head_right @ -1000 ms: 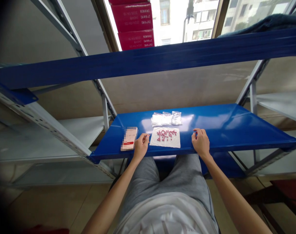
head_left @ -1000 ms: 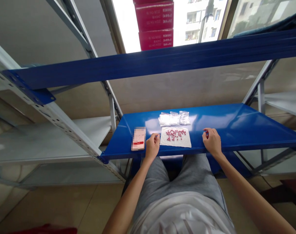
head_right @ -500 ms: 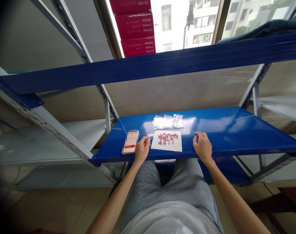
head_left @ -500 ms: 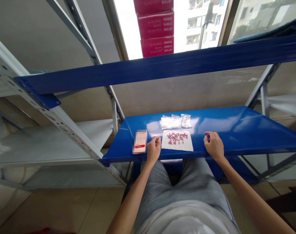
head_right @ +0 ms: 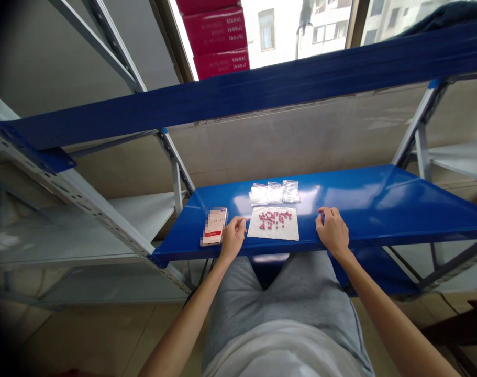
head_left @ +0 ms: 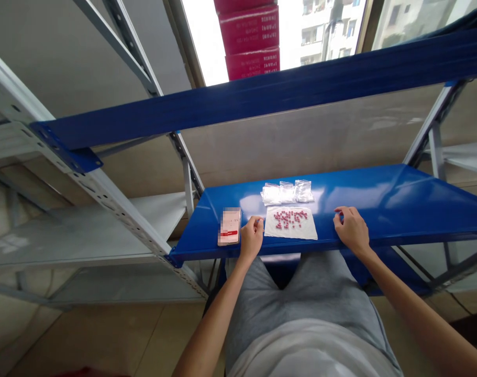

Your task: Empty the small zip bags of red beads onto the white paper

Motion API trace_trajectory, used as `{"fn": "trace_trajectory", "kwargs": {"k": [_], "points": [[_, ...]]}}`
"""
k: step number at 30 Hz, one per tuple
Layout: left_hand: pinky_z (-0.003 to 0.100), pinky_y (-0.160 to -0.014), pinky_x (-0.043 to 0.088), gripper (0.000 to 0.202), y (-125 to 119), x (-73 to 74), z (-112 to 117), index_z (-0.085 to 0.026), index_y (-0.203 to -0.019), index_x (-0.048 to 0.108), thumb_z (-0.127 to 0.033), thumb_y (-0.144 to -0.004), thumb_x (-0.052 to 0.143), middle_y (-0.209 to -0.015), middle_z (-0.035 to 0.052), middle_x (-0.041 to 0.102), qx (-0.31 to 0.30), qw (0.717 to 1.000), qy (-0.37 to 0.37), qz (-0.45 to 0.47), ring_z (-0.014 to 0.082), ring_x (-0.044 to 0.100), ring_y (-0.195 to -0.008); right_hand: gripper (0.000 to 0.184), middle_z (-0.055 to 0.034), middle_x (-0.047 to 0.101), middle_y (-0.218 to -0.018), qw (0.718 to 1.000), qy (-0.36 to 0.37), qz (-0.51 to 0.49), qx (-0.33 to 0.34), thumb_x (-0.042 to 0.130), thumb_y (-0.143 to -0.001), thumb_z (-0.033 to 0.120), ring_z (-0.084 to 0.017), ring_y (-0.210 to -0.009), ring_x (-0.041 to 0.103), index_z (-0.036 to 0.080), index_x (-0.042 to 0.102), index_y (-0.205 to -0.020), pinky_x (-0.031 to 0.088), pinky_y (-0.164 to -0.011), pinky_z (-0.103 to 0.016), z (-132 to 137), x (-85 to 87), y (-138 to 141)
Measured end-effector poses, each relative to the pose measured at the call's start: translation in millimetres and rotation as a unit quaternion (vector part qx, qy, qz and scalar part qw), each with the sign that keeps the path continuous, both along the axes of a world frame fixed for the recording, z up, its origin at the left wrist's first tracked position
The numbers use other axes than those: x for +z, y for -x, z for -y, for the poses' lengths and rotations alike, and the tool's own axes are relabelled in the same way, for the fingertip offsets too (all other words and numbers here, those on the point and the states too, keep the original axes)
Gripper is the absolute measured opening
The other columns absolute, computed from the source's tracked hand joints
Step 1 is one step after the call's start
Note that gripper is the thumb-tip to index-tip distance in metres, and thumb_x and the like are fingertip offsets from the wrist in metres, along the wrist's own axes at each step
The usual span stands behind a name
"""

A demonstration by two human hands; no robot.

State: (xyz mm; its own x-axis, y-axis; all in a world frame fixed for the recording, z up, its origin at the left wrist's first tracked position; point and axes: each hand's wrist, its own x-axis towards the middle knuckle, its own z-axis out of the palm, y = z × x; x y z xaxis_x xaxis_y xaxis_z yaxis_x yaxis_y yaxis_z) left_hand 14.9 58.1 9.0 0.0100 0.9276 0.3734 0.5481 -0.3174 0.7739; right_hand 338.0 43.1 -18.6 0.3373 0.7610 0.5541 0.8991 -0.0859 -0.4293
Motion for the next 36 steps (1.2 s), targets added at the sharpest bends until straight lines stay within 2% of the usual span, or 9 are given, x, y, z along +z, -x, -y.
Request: {"fn": "trace_trajectory", "kwargs": {"k": [8, 11, 13, 16, 20, 24, 30, 33, 36], "points": [[0.024, -0.06, 0.042, 0.028, 1.9, 0.0, 1.8, -0.02, -0.097, 0.067, -0.04, -0.1, 0.048, -0.071, 0.0005, 0.067, -0.009, 1.0, -0.009, 0.014, 0.0149, 0.063, -0.061, 0.028, -0.0113, 0.068, -0.102, 1.0, 0.012, -0.017, 0.009, 0.05, -0.09, 0.026, -0.021, -0.076, 0.06, 0.018, 0.071, -0.107, 0.038, -0.064, -0.031, -1.6, 0.7, -3.8], [0.024, -0.059, 0.043, 0.029, -1.0, 4.1, -7.2, -0.019, -0.099, 0.068, -0.04, -0.1, 0.048, -0.073, 0.0006, 0.069, -0.014, 0.999, 0.004, 0.035, 0.0142, 0.061, -0.059, 0.028, -0.0104, 0.07, -0.099, 0.998, 0.024, -0.045, 0.021, 0.052, -0.089, 0.027, -0.022, -0.077, 0.061, 0.018, 0.071, -0.106, 0.042, -0.068, -0.032, -10.6, 1.2, -10.3], [0.024, -0.062, 0.045, 0.029, -6.8, 10.5, -22.7, -0.019, -0.1, 0.069, -0.038, -0.1, 0.048, -0.078, 0.0019, 0.071, -0.003, 0.999, -0.005, 0.031, 0.0149, 0.064, -0.063, 0.028, -0.0105, 0.071, -0.096, 0.997, 0.028, -0.069, 0.034, 0.053, -0.087, 0.028, -0.023, -0.077, 0.061, 0.017, 0.071, -0.106, 0.044, -0.073, -0.034, -21.2, 3.5, -14.8], [0.026, -0.073, 0.048, 0.024, -21.4, 23.0, -59.2, -0.017, -0.102, 0.069, -0.036, -0.1, 0.054, -0.094, 0.0077, 0.074, 0.035, 0.999, -0.025, -0.013, 0.0185, 0.069, -0.083, 0.03, -0.0117, 0.072, -0.091, 0.993, 0.021, -0.101, 0.052, 0.053, -0.085, 0.027, -0.023, -0.076, 0.062, 0.014, 0.07, -0.106, 0.046, -0.08, -0.037, -40.5, 10.1, -16.4], [0.031, -0.083, 0.05, 0.04, -41.8, 33.0, -107.6, -0.015, -0.115, 0.065, -0.04, -0.086, 0.077, -0.118, 0.0165, 0.07, 0.092, 0.991, 0.052, -0.087, 0.0258, 0.068, -0.106, 0.03, -0.0121, 0.072, -0.088, 0.989, 0.013, -0.13, 0.075, 0.053, -0.085, 0.026, -0.023, -0.075, 0.063, 0.013, 0.07, -0.105, 0.047, -0.082, -0.036, -63.2, 21.7, -6.6], [0.034, -0.083, 0.051, 0.041, -49.9, 31.1, -131.6, -0.014, -0.114, 0.067, -0.03, -0.08, 0.083, -0.111, 0.0173, 0.073, 0.111, 0.986, 0.09, -0.082, 0.0294, 0.069, -0.105, 0.028, -0.0126, 0.073, -0.091, 0.985, 0.01, -0.14, 0.102, 0.052, -0.086, 0.025, -0.023, -0.077, 0.064, 0.013, 0.069, -0.105, 0.047, -0.08, -0.034, -78.9, 32.9, 6.7], [0.032, -0.084, 0.053, 0.015, -40.5, 33.4, -146.5, -0.015, -0.094, 0.074, -0.019, -0.08, 0.08, -0.105, 0.0145, 0.077, 0.131, 0.987, 0.094, -0.026, 0.0254, 0.071, -0.1, 0.027, -0.0134, 0.074, -0.093, 0.978, 0.034, -0.149, 0.139, 0.052, -0.088, 0.024, -0.023, -0.079, 0.065, 0.012, 0.069, -0.105, 0.048, -0.079, -0.034, -92.2, 43.6, 21.8], [0.031, -0.082, 0.054, 0.016, -33.3, 43.8, -146.3, -0.014, -0.096, 0.075, -0.021, -0.082, 0.077, -0.103, 0.0135, 0.077, 0.12, 0.99, 0.078, 0.006, 0.0234, 0.072, -0.096, 0.026, -0.0131, 0.074, -0.092, 0.974, 0.035, -0.166, 0.153, 0.052, -0.09, 0.025, -0.023, -0.078, 0.066, 0.013, 0.069, -0.105, 0.048, -0.078, -0.035, -89.5, 47.9, 29.7], [0.028, -0.076, 0.054, 0.02, -27.4, 57.6, -128.9, -0.016, -0.103, 0.076, -0.024, -0.084, 0.075, -0.101, 0.0102, 0.078, 0.077, 0.995, 0.052, 0.029, 0.0202, 0.072, -0.091, 0.028, -0.0126, 0.074, -0.091, 0.962, 0.027, -0.202, 0.18, 0.053, -0.092, 0.034, -0.023, -0.077, 0.066, 0.014, 0.068, -0.106, 0.05, -0.074, -0.036, -77.3, 58.9, 40.1]]}}
